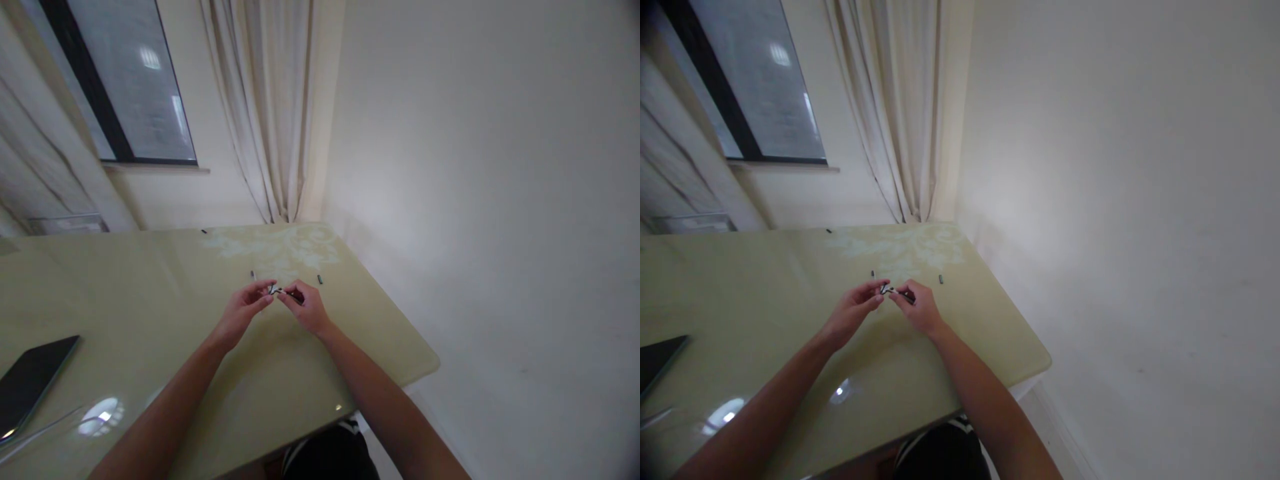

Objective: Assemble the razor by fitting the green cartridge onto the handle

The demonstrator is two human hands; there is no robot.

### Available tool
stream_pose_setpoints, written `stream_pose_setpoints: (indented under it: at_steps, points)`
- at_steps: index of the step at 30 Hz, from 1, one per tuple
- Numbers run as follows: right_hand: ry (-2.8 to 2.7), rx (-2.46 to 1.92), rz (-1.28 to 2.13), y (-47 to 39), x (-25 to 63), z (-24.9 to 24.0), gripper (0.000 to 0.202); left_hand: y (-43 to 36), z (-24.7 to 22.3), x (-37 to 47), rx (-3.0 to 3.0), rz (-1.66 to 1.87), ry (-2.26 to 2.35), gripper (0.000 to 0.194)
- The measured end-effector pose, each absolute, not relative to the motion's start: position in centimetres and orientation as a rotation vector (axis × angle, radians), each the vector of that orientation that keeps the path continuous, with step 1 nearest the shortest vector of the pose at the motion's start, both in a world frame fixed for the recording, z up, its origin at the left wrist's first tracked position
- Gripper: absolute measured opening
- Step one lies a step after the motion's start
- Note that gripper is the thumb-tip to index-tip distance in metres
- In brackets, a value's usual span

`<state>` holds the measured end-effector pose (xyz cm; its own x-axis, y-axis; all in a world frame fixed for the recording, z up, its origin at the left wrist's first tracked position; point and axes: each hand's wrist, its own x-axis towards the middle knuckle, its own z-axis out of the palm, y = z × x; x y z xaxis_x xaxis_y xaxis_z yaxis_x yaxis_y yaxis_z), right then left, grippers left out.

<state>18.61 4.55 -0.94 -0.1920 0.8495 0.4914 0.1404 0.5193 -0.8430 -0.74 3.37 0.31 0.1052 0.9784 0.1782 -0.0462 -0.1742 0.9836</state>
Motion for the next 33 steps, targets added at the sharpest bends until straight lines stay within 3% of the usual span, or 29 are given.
stream_pose_setpoints:
  at_steps: [7, 13, 20, 27, 33]
  points:
    - [-1.611, -0.901, 0.737, 5.5, 19.3, -0.7, 0.032, 3.9, 0.0, -1.5, 1.613, 1.214, 1.277, 0.065]
    - [-1.361, -1.402, 0.343, 9.2, 25.4, -0.5, 0.033, 4.4, -1.6, -2.3, 1.857, 1.037, 1.747, 0.048]
    - [-1.321, -1.756, 0.294, 11.2, 29.4, -3.0, 0.026, 3.9, -2.4, -1.9, 2.236, 0.452, 2.108, 0.044]
    - [-1.304, -1.912, 0.218, 11.9, 28.0, -3.7, 0.013, 4.1, -2.5, -2.1, 2.190, 0.465, 2.149, 0.034]
    - [-1.314, -1.883, 0.194, 11.8, 27.8, -3.1, 0.016, 3.7, -2.3, -2.0, 2.147, 0.617, 2.130, 0.030]
